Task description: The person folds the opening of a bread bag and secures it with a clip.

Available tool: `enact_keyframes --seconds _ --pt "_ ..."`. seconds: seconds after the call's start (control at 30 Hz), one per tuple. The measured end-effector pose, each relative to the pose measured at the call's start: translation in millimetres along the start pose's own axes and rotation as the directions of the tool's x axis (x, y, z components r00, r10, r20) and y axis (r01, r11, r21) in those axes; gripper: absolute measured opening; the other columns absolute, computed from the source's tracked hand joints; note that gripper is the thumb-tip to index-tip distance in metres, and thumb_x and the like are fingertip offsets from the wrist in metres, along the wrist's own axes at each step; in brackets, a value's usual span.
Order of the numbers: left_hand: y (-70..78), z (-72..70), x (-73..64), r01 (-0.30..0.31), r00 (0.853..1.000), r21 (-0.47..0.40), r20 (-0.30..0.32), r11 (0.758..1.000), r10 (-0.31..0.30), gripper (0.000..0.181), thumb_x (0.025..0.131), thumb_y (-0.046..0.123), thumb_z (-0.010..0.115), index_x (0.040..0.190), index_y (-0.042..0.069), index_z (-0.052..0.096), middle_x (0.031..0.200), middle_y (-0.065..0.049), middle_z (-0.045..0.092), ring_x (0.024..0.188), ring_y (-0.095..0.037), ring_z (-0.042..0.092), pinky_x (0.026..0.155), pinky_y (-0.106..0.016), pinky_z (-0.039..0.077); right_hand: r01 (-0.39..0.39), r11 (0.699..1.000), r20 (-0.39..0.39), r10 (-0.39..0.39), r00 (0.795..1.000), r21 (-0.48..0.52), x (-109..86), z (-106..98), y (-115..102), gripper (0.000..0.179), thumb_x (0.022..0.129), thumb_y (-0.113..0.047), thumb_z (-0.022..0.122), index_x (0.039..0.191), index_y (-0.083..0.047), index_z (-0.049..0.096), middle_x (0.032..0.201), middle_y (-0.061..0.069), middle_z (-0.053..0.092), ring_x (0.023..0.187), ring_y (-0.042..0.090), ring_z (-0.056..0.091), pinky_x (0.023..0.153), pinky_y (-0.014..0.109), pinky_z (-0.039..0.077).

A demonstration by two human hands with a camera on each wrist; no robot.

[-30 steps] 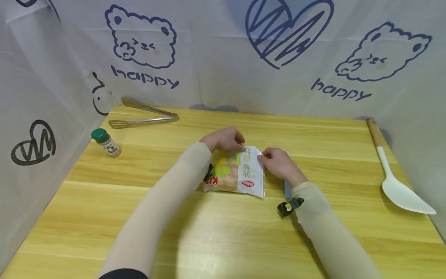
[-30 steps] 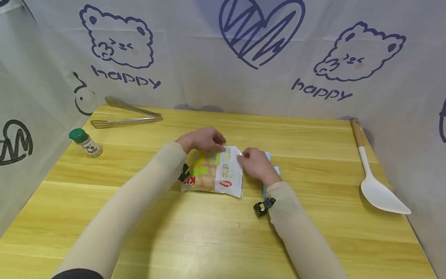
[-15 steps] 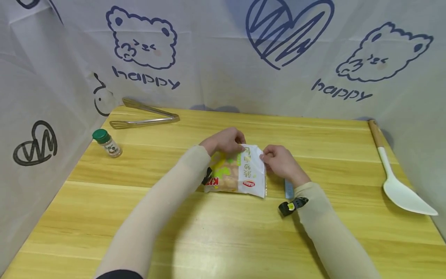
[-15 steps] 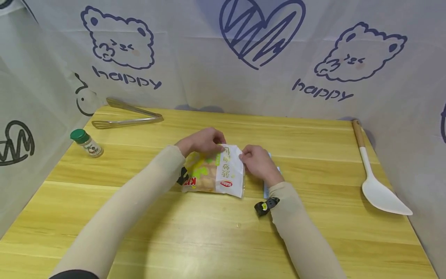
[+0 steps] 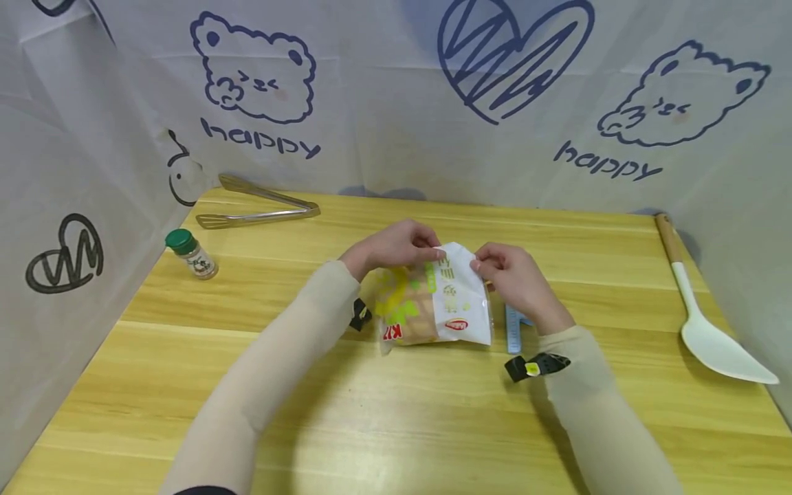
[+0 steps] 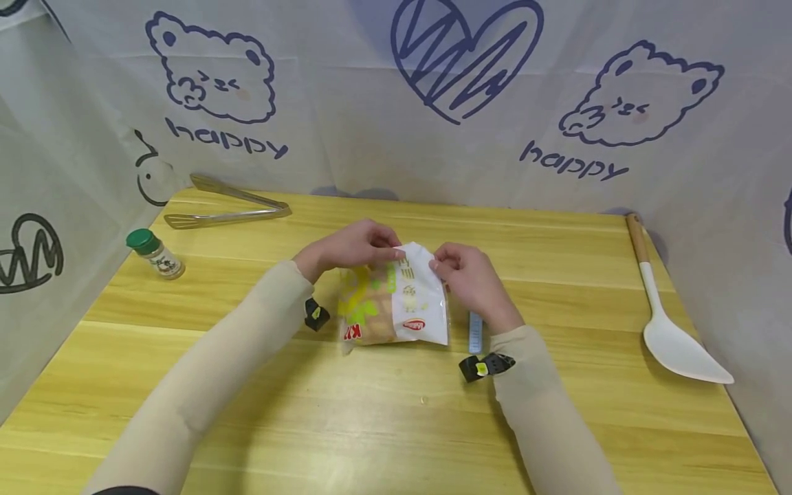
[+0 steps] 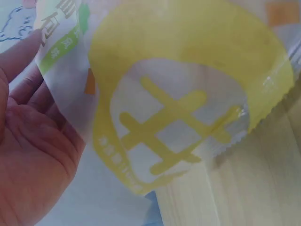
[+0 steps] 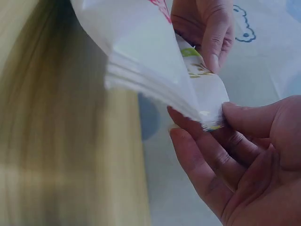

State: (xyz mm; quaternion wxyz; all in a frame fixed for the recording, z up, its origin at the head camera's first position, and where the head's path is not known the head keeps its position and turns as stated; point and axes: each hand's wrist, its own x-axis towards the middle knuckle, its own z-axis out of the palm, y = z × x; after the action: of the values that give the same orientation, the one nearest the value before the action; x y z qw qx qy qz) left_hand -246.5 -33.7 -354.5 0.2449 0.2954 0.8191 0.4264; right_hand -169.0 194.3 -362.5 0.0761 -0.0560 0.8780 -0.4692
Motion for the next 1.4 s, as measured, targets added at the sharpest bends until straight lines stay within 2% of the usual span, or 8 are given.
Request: enact_keyframes --seconds 0.17,0.37,0.57,0.67,0.83,1.1,1.2,1.4 --pt "9.3 -3.0 -9.4 -0.057 0.997 -0.028 -0.049 0.998 0.056 0.013 0.096 0.016 0.067 0.095 0.003 0.070 0.088 -0.006 0.069 0.076 -0.018 0.058 0.068 -0.029 0.048 0.071 0.996 -0.043 -0.073 0.996 -0.048 -6.5 -5.5 -12.7 0.016 0.101 -0.015 0.057 0.103 -0.002 0.066 0.085 0.011 0.068 0.080 0.024 0.063 0.074 0.043 0.054" --pt "22.8 -4.1 -17.8 -0.123 0.986 -0.042 -0.122 0.991 0.117 0.009 0.093 0.012 0.070 0.092 0.004 0.070 0.086 -0.006 0.068 0.075 -0.019 0.060 0.069 -0.028 0.046 0.105 0.989 -0.111 -0.116 0.987 -0.099 -13.9 -10.1 -25.1 0.018 0.102 -0.018 0.056 0.105 -0.003 0.067 0.089 0.010 0.068 0.079 0.023 0.061 0.071 0.037 0.049" --pt "28.2 1.3 -25.6 -0.181 0.962 -0.033 -0.214 0.983 0.170 0.008 0.095 0.012 0.067 0.091 0.005 0.070 0.086 -0.004 0.068 0.076 -0.018 0.060 0.072 -0.028 0.047 0.132 0.991 -0.157 -0.136 0.978 -0.036 -16.3 -8.6 -29.1 0.020 0.099 -0.020 0.062 0.105 -0.002 0.067 0.094 0.009 0.071 0.082 0.021 0.063 0.070 0.032 0.048" --pt "27.3 5.2 -28.9 -0.220 0.946 -0.044 -0.253 0.975 0.202 0.010 0.097 0.012 0.065 0.093 0.005 0.071 0.087 -0.003 0.068 0.078 -0.017 0.062 0.074 -0.029 0.048 0.178 0.984 -0.190 -0.177 0.966 -0.012 -17.6 -8.0 -28.1 0.020 0.098 -0.019 0.064 0.107 -0.001 0.068 0.095 0.010 0.071 0.081 0.021 0.064 0.068 0.029 0.049" --pt "26.3 10.5 -33.7 -0.273 0.927 -0.098 -0.291 0.957 0.235 0.013 0.098 0.011 0.063 0.102 0.002 0.071 0.086 -0.003 0.071 0.075 -0.017 0.066 0.067 -0.029 0.049 0.262 0.965 -0.233 -0.253 0.939 0.006 -20.7 -8.3 -27.8 0.020 0.098 -0.018 0.064 0.108 -0.001 0.069 0.097 0.011 0.072 0.078 0.021 0.064 0.064 0.025 0.050" --pt "27.7 17.1 -38.9 -0.318 0.908 -0.156 -0.333 0.935 0.253 0.016 0.097 0.011 0.063 0.106 -0.001 0.071 0.086 -0.004 0.073 0.074 -0.020 0.069 0.066 -0.032 0.052 0.328 0.941 -0.231 -0.302 0.925 0.083 -25.9 -9.0 -29.8 0.020 0.098 -0.016 0.065 0.110 -0.002 0.069 0.099 0.011 0.072 0.077 0.020 0.066 0.062 0.027 0.053" --pt "27.0 19.1 -40.6 -0.357 0.896 -0.172 -0.339 0.918 0.285 0.016 0.097 0.010 0.063 0.107 -0.002 0.070 0.086 -0.006 0.073 0.075 -0.020 0.069 0.066 -0.032 0.052 0.365 0.926 -0.242 -0.334 0.911 0.099 -27.9 -9.3 -29.9 0.018 0.097 -0.013 0.064 0.110 -0.003 0.070 0.099 0.011 0.072 0.077 0.019 0.067 0.062 0.027 0.054" --pt "26.7 21.7 -42.4 -0.451 0.869 -0.253 -0.344 0.856 0.356 0.017 0.097 0.000 0.060 0.110 -0.007 0.068 0.089 -0.013 0.073 0.079 -0.024 0.070 0.066 -0.031 0.052 0.441 0.889 -0.270 -0.397 0.877 0.125 -29.8 -8.8 -28.0 0.015 0.097 -0.006 0.063 0.108 -0.001 0.072 0.098 0.011 0.072 0.075 0.018 0.066 0.060 0.025 0.053"
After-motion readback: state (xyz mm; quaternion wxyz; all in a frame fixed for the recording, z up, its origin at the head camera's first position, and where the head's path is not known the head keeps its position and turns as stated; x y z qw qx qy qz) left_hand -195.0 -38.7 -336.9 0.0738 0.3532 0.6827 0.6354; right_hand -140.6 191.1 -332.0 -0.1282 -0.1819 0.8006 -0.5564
